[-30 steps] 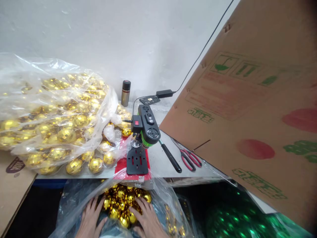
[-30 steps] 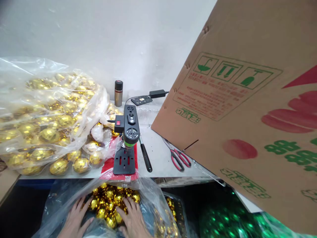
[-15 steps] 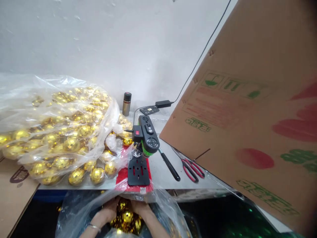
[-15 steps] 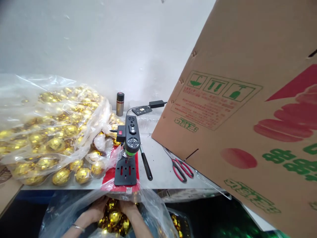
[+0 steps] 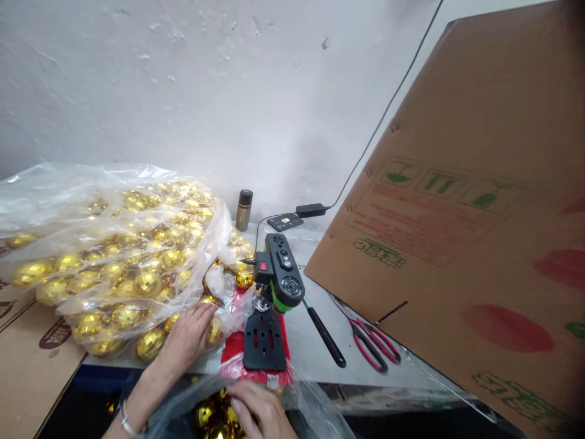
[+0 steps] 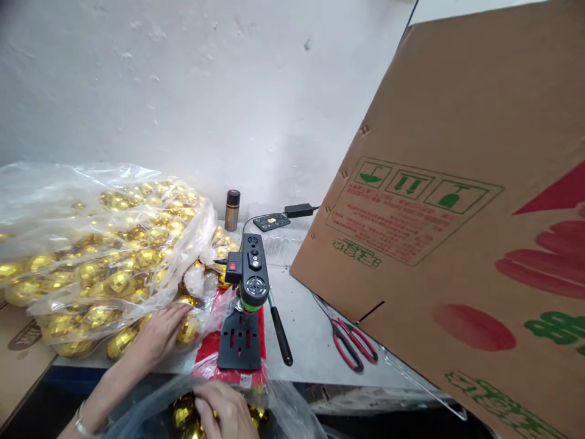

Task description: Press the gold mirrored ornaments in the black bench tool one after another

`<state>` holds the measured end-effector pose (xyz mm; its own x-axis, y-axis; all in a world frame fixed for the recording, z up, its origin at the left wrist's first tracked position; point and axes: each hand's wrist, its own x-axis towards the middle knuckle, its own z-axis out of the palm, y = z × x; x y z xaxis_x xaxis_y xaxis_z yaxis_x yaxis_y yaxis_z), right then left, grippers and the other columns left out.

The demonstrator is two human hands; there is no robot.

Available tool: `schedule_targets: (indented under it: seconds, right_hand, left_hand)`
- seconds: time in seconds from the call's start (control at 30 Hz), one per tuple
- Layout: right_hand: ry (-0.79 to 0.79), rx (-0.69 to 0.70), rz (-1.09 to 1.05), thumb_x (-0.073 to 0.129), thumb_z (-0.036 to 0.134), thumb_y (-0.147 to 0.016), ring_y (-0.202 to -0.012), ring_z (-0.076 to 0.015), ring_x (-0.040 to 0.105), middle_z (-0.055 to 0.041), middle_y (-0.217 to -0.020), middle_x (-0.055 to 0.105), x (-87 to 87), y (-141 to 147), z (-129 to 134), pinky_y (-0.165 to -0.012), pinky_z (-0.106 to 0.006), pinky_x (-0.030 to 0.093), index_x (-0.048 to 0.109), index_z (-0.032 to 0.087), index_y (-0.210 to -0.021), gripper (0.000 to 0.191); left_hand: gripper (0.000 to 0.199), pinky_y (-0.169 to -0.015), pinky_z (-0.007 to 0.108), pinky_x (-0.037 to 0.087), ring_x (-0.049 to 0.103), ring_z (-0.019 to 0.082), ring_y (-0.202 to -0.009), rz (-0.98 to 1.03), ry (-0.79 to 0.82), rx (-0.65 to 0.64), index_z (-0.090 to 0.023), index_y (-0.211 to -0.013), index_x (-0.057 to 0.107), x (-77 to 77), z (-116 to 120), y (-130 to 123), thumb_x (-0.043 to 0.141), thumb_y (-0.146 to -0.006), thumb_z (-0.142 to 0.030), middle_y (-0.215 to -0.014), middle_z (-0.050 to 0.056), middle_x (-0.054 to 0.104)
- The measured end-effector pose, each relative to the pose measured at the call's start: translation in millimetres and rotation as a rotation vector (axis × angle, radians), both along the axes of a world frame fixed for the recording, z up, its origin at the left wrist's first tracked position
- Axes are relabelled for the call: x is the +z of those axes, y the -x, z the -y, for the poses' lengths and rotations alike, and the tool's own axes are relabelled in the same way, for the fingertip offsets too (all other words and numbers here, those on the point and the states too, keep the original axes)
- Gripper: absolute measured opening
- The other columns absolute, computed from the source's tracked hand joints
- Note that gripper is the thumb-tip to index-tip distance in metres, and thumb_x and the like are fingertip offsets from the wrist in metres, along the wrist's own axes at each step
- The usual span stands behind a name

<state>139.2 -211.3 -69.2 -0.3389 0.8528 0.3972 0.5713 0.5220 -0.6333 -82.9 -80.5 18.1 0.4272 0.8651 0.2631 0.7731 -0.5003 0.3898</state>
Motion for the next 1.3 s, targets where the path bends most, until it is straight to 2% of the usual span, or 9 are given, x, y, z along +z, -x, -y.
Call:
schedule_targets:
  seconds: [0.13, 0.27, 0.37, 0.47, 0.67, 0.87, 1.07, 1.17, 1.3]
  right_hand:
    - [-0.190, -0.272, 0.045, 0.049, 0.015, -0.101, -0.137, -0.0302, 0.066, -0.0164, -0.148, 0.069, 47.3, 40, -65, -0.109, -0.046, 0.060, 0.059, 0.021, -0.152, 0.052]
    - [-0.137, -0.313, 0.135, 0.053, 0.016, -0.099, -0.132, -0.0330, 0.069, -0.0177, -0.144, 0.071, 43.7, 59, -98, -0.107, -0.052, 0.060, 0.060, 0.018, -0.149, 0.051]
    - [-0.096, -0.256, 0.143, 0.057, 0.012, -0.095, -0.113, -0.0291, 0.076, -0.0132, -0.126, 0.078, 30.6, 62, -94, -0.098, -0.046, 0.063, 0.067, 0.020, -0.138, 0.045]
    - [-0.094, -0.282, 0.116, 0.062, 0.009, -0.090, -0.110, -0.0296, 0.076, -0.0124, -0.121, 0.078, 21.0, 63, -81, -0.093, -0.045, 0.063, 0.066, 0.021, -0.136, 0.047]
    - [-0.067, -0.404, 0.027, 0.070, 0.016, -0.089, -0.104, -0.0302, 0.078, -0.0112, -0.116, 0.079, 4.6, 67, -79, -0.087, -0.042, 0.063, 0.067, 0.022, -0.129, 0.041]
    - [-0.086, -0.541, 0.073, 0.066, 0.021, -0.093, -0.097, -0.0351, 0.079, -0.0179, -0.105, 0.080, -6.6, 85, -101, -0.087, -0.049, 0.063, 0.071, 0.015, -0.122, 0.029]
    - [-0.070, -0.510, 0.037, 0.060, 0.020, -0.095, -0.099, -0.0337, 0.079, -0.0171, -0.108, 0.081, 3.2, 92, -114, -0.090, -0.050, 0.063, 0.076, 0.017, -0.118, 0.028]
    - [-0.016, -0.475, -0.200, 0.052, 0.023, -0.101, -0.122, -0.0284, 0.075, -0.0161, -0.131, 0.077, 15.3, 75, -94, -0.104, -0.044, 0.061, 0.075, 0.020, -0.129, 0.036]
    - [0.332, -0.416, -0.791, 0.056, 0.053, -0.103, -0.118, -0.0248, 0.077, -0.0128, -0.129, 0.080, 31.6, 52, -55, -0.101, -0.034, 0.062, 0.077, 0.022, -0.130, 0.046]
  left_hand:
    - [0.059, -0.098, 0.044, 0.065, 0.079, 0.032, -0.117, -0.350, 0.132, 0.128, -0.010, -0.145, 0.063, 17.2, -36, -2, 0.038, -0.093, 0.005, -0.138, 0.023, 0.075]
    - [0.051, -0.091, 0.042, 0.064, 0.081, 0.032, -0.111, -0.392, 0.237, 0.152, -0.016, -0.152, 0.056, 24.2, -38, 5, 0.039, -0.104, -0.008, -0.128, 0.021, 0.079]
    - [0.040, -0.093, 0.042, 0.062, 0.081, 0.035, -0.111, -0.371, 0.261, 0.117, -0.017, -0.141, 0.063, 21.5, -41, 4, 0.053, -0.103, -0.019, -0.118, 0.019, 0.083]
    - [0.039, -0.090, 0.043, 0.062, 0.081, 0.038, -0.106, -0.360, 0.272, 0.109, -0.016, -0.132, 0.066, 14.4, -47, -3, 0.067, -0.094, -0.022, -0.110, 0.019, 0.084]
    - [0.033, -0.091, 0.037, 0.060, 0.079, 0.032, -0.110, -0.248, 0.215, 0.117, -0.020, -0.125, 0.062, 8.1, -51, -12, 0.060, -0.093, -0.028, -0.122, 0.016, 0.079]
    - [0.052, -0.089, 0.042, 0.063, 0.080, 0.032, -0.107, 0.158, 0.128, 0.206, -0.023, -0.134, 0.060, 15.8, -45, -5, 0.062, -0.087, -0.044, -0.122, 0.010, 0.081]
    - [0.053, -0.101, 0.046, 0.063, 0.078, 0.032, -0.117, 0.467, -0.027, 0.195, -0.023, -0.132, 0.066, 8.6, -25, 0, 0.063, -0.086, -0.048, -0.127, 0.011, 0.081]
    - [0.050, -0.102, 0.044, 0.064, 0.078, 0.030, -0.118, 0.521, 0.008, 0.210, -0.024, -0.134, 0.067, -3.3, -2, -1, 0.064, -0.089, -0.047, -0.132, 0.011, 0.079]
    - [0.054, -0.103, 0.046, 0.065, 0.079, 0.031, -0.117, 0.520, 0.084, 0.197, -0.025, -0.136, 0.067, -22.3, 34, -14, 0.070, -0.086, -0.045, -0.133, 0.011, 0.080]
